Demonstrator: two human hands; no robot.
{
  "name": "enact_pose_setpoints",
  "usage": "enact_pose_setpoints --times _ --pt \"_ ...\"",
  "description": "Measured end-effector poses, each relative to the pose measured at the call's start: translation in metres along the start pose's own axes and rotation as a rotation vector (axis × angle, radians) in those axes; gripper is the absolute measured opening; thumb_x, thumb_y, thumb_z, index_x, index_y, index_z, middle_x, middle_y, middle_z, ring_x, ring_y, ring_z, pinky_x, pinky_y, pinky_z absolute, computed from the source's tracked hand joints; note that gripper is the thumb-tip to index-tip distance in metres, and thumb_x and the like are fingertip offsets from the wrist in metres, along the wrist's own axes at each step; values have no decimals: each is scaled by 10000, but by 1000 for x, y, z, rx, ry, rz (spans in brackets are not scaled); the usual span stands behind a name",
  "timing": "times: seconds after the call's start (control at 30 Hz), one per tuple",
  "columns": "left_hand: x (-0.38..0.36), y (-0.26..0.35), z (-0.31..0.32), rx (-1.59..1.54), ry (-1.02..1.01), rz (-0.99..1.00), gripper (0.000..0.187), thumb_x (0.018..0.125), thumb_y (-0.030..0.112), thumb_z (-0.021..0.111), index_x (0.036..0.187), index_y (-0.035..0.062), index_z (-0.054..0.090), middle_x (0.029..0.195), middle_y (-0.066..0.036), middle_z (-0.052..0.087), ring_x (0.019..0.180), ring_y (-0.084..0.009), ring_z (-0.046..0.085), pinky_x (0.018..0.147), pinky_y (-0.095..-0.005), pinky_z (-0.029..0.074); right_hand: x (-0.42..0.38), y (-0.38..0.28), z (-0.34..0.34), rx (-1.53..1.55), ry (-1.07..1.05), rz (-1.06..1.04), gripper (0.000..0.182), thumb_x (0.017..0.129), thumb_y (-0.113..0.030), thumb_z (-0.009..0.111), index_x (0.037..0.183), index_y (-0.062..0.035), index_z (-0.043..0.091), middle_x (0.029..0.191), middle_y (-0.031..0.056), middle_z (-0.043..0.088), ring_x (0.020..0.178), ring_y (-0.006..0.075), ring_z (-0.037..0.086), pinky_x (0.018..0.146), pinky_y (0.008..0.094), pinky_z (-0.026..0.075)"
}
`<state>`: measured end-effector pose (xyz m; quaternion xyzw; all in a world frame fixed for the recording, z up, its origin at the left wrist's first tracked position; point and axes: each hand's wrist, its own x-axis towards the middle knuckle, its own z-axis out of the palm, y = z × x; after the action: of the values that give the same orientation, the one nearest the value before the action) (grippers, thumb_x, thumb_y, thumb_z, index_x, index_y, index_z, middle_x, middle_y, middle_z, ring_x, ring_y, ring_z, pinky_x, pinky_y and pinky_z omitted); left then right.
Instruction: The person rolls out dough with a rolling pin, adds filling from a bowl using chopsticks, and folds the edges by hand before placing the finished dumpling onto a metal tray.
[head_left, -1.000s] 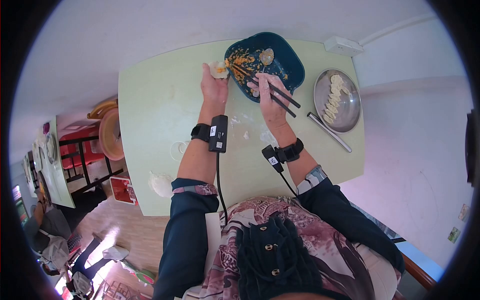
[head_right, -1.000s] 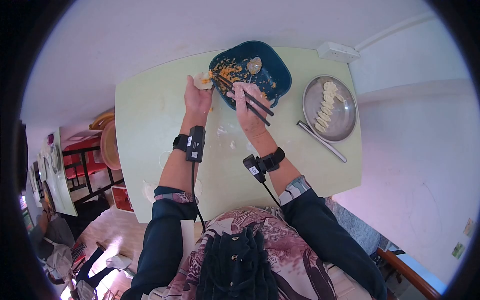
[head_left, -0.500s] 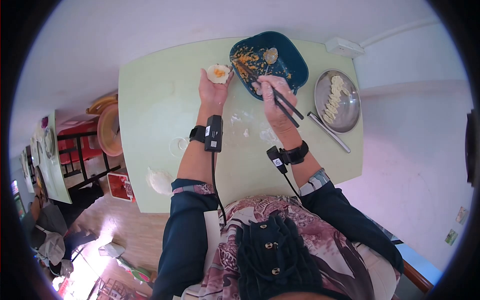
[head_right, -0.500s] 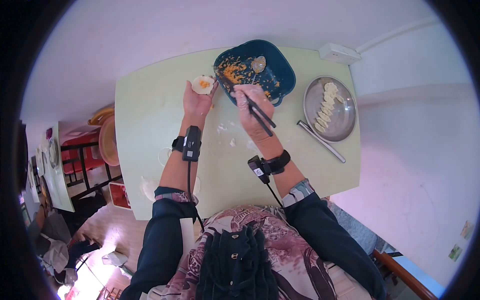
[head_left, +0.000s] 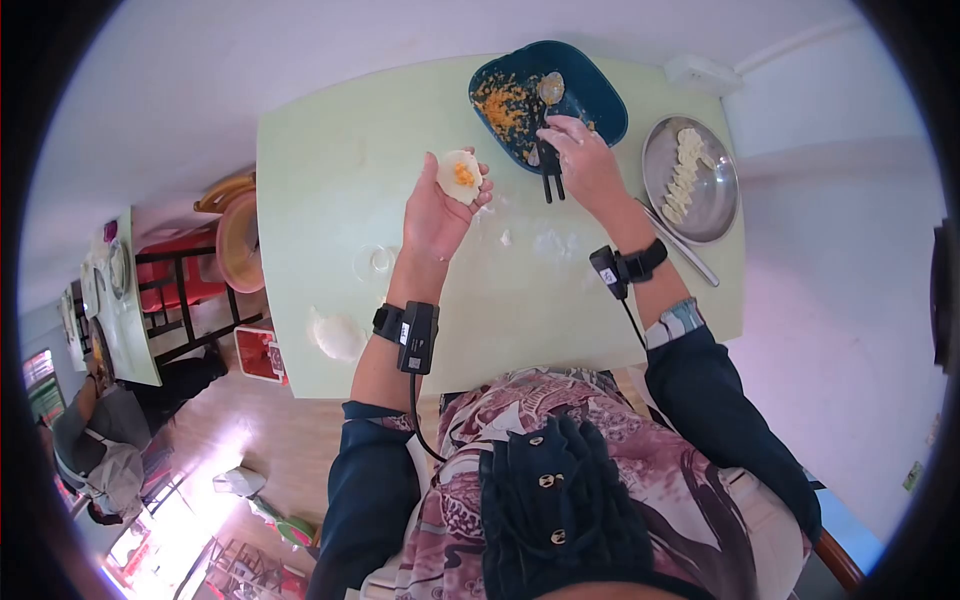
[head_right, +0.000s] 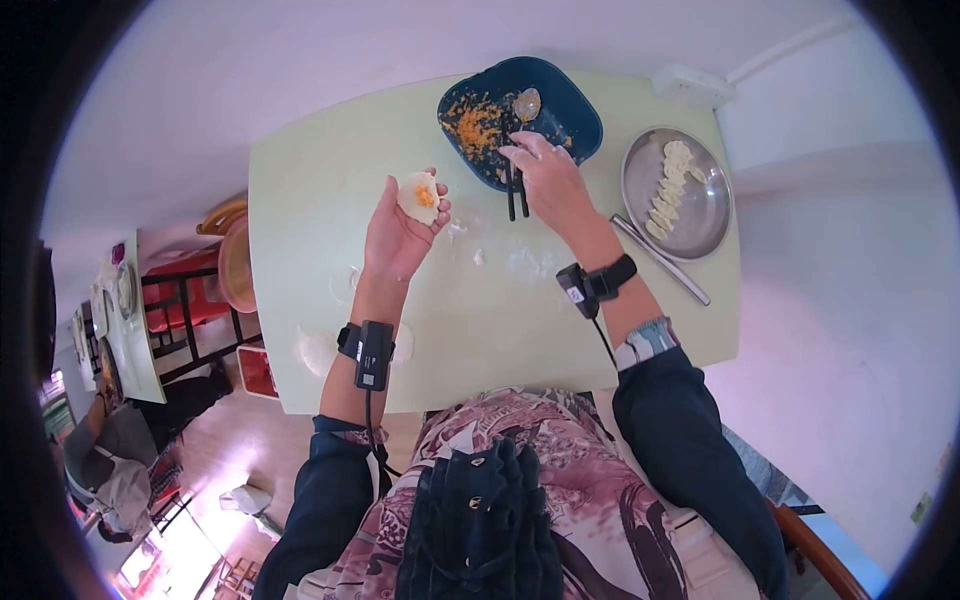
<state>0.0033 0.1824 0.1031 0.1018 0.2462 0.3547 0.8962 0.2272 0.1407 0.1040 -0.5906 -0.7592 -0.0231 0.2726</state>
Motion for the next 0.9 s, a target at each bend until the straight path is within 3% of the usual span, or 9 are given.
enact_pose_setpoints --times 0.07,0.2,0.23,0.27,0.3,0.6,0.8,0.9 --pt "-3 -3 -6 19 -36 -5 481 983 385 223 1148 -8 445 939 -140 556 810 -232 554 710 -324 466 -6 -33 -10 235 94 302 189 796 -158 581 956 -68 627 966 103 582 835 279 590 700 351 481" --pt "-2 -17 -31 28 -208 -48 495 979 397 246 1207 -3 427 996 -127 564 868 -218 565 765 -321 471 -27 -77 0 452 -10 390 210 794 -225 604 925 -65 641 938 93 588 810 268 584 689 350 477" --pt "-5 -21 -28 34 -205 -53 495 979 397 246 1207 -3 427 996 -127 564 868 -218 565 765 -321 471 -30 -85 6 468 -36 430 221 781 -236 617 918 -65 642 918 92 588 801 267 585 687 352 478" --pt "-7 -27 -26 70 -75 -30 494 979 396 245 1210 -1 428 1010 -120 564 896 -213 565 780 -330 467 -32 -89 12 484 -63 468 233 767 -248 631 911 -64 644 897 91 589 793 266 586 685 355 478" --pt "-10 -32 -24 107 54 -2 493 979 395 245 1212 1 428 1024 -114 564 923 -209 565 795 -338 463 -34 -91 15 491 -59 469 233 767 -248 631 911 -64 644 897 91 589 793 266 586 685 355 478" --pt "-38 -68 -31 134 115 22 435 985 312 221 1201 -1 434 1164 -132 520 1047 -234 541 883 -379 447 -65 -91 40 574 -45 570 167 769 -197 604 804 -41 652 821 115 606 737 295 595 680 378 477" --pt "-43 -89 -34 259 255 15 382 976 257 252 1170 -4 451 1151 -130 525 1051 -228 533 885 -385 449 -81 -86 36 378 -44 426 136 761 -180 602 777 -53 645 811 108 609 744 293 578 678 392 481" --pt "-44 -98 -35 283 247 32 415 978 311 267 1166 -9 452 1158 -122 520 1070 -219 518 903 -390 438 -82 -89 35 371 -7 356 111 757 -169 601 740 -63 628 777 102 595 752 285 570 667 385 483"
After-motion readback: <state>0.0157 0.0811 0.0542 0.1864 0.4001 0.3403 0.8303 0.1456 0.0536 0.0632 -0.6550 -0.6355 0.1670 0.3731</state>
